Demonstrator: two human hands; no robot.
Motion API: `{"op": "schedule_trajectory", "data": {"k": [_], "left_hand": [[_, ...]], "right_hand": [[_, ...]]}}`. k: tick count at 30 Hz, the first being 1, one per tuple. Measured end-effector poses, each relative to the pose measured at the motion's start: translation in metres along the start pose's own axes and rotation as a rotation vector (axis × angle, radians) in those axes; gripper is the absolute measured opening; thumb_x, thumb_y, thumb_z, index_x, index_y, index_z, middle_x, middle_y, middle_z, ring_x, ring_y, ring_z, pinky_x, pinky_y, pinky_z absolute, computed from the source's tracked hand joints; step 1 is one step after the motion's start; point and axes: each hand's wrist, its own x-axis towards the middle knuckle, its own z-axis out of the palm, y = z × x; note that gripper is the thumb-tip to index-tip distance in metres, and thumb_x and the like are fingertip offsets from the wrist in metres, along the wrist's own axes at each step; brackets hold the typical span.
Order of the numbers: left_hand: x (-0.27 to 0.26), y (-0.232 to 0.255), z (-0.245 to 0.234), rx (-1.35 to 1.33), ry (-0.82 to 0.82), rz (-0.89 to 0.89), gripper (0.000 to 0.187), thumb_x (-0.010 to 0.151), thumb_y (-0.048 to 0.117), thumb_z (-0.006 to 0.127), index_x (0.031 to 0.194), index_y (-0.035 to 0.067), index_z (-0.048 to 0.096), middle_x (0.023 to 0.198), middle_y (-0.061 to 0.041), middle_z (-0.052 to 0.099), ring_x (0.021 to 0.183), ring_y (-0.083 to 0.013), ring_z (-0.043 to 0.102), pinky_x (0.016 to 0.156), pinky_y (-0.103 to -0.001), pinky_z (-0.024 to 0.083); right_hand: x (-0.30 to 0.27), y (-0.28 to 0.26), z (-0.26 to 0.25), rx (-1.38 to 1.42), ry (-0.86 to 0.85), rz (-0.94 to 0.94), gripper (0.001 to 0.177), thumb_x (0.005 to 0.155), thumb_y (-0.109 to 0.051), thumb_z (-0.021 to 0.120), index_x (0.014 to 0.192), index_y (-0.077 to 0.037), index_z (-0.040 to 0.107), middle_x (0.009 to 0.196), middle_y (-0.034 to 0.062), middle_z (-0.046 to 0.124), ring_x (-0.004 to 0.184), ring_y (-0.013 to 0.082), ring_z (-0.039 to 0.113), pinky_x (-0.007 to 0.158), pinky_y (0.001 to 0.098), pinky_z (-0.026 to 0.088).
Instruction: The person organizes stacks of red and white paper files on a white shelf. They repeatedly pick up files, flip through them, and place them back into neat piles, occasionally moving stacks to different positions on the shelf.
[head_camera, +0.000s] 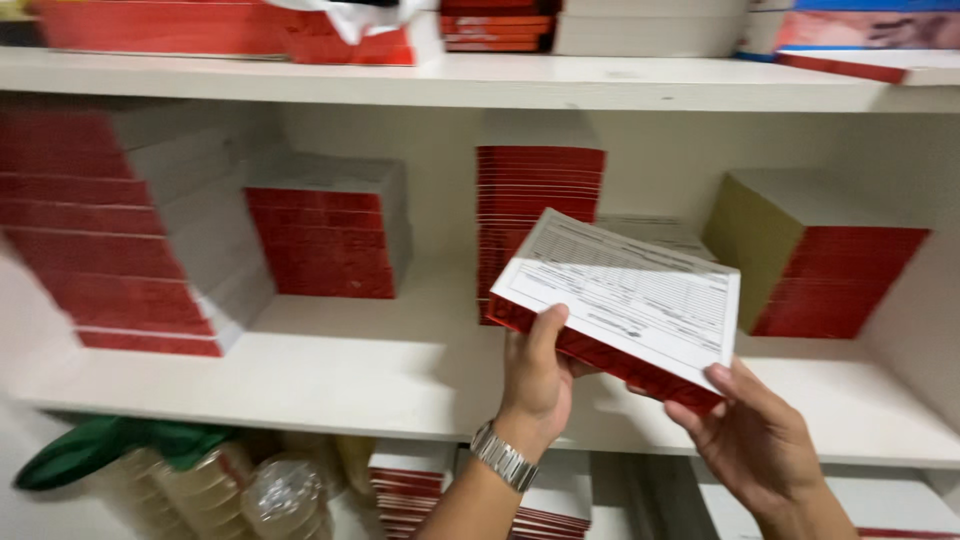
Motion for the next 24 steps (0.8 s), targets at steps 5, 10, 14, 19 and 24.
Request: {"op": "schedule_trajectory", "data": {"k": [5,10,14,19,24], "left_hand": [[-0.026,0.026,-0.031,0.038,0.008,0.184,0.08,0.08,0.018,0.073,0.153,0.018,0.04,0.14,-0.011,0.065,0.122,-0.0298,0.064,0.083,-0.045,0.062],[-0.003,0.061,-0.071,-0.102,0.144,0.342,0.076,0.082,0.005,0.068,0.154,0.013,0.042,0.147,-0.013,0.062,0.131,-0.0278,0.059,0.111,-0.043,0.048],[0.018,0.108,-0.081,-0.095,0.266,0.377,0.072,0.081,0.003,0.067,0.148,0.011,0.043,0.145,-0.014,0.061,0.131,-0.0274,0.058,0.113,-0.042,0.047],[0.104,0.146,-0.111,-0.123,0.31,0.586,0.044,0.081,-0.001,0.07,0.122,0.008,0.06,0.121,-0.01,0.07,0.109,-0.0187,0.063,0.102,-0.035,0.05],[0.178,0.197,-0.112,-0.214,0.338,0.405,0.019,0.084,0.008,0.072,0.093,0.017,0.057,0.081,-0.01,0.071,0.068,-0.0268,0.071,0.047,-0.043,0.059]], "right_hand": [[0.017,0.045,0.055,-0.005,-0.212,0.018,0.067,0.082,-0.011,0.067,0.148,-0.011,0.054,0.136,0.0116,0.069,0.106,0.0263,0.07,0.069,0.038,0.064],[0.055,0.099,0.075,-0.098,-0.374,0.015,0.078,0.085,-0.035,0.073,0.155,-0.016,0.044,0.11,0.0019,0.072,0.081,0.0271,0.078,0.041,0.0231,0.051],[0.075,0.131,0.086,-0.324,-0.251,0.067,0.079,0.086,-0.032,0.065,0.159,-0.018,0.039,0.125,0.0197,0.072,0.083,0.038,0.078,0.043,0.0321,0.054],[0.073,0.132,0.105,-0.635,-0.129,0.213,0.055,0.093,-0.018,0.065,0.147,-0.011,0.061,0.119,0.0183,0.08,0.095,0.0358,0.078,0.065,0.0417,0.06],[0.075,0.134,0.094,-0.655,-0.172,0.184,0.047,0.09,-0.013,0.07,0.136,-0.004,0.074,0.099,0.0173,0.084,0.076,0.027,0.069,0.064,0.0391,0.06]]}}
